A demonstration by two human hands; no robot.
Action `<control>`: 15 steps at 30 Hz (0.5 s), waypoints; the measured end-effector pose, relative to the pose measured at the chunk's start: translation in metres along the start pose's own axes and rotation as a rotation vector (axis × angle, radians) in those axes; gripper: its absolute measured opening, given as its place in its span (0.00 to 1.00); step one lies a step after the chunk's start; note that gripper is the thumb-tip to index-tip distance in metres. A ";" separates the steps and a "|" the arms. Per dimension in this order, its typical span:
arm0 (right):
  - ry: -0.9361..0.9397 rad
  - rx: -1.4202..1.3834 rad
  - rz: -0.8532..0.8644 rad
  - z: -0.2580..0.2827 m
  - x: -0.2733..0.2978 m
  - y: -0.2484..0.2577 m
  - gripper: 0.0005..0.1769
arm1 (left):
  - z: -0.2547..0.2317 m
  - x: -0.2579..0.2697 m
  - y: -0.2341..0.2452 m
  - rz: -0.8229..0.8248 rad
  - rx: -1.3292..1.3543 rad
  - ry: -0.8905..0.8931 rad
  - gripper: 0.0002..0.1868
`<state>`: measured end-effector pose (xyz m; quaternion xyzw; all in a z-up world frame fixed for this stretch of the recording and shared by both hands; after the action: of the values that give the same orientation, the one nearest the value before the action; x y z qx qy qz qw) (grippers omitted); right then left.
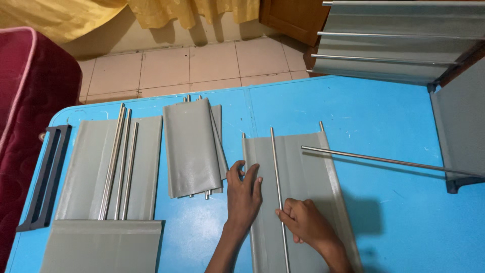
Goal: The person assembles a shelving unit by inserting metal rods into fabric sleeves and connecting them with plastic corner brackets. They repeatedly insert rods, align brackets, and secure the frame on a blue table.
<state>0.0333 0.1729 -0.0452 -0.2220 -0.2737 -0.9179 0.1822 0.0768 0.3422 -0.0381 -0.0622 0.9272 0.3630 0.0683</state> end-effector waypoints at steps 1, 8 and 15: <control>0.006 0.010 -0.010 0.001 0.000 0.000 0.21 | 0.000 -0.001 0.000 0.005 0.003 0.011 0.19; 0.070 0.035 -0.130 0.007 -0.001 0.002 0.23 | -0.001 0.001 0.001 -0.001 0.028 0.018 0.18; 0.362 0.096 -0.514 0.037 -0.002 0.009 0.13 | 0.001 0.002 0.002 0.000 0.012 -0.005 0.15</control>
<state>0.0506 0.1883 -0.0147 0.0300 -0.3268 -0.9446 0.0003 0.0749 0.3444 -0.0374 -0.0607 0.9292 0.3577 0.0712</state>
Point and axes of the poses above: each hand's wrist, its own x-axis away from the middle knuckle, its own y-axis out of the back of the hand, z = x × y, the point moved 6 cm from there along -x, towards the middle knuckle, and after that the axes turned 2 degrees about y, right-handed, at the moved point
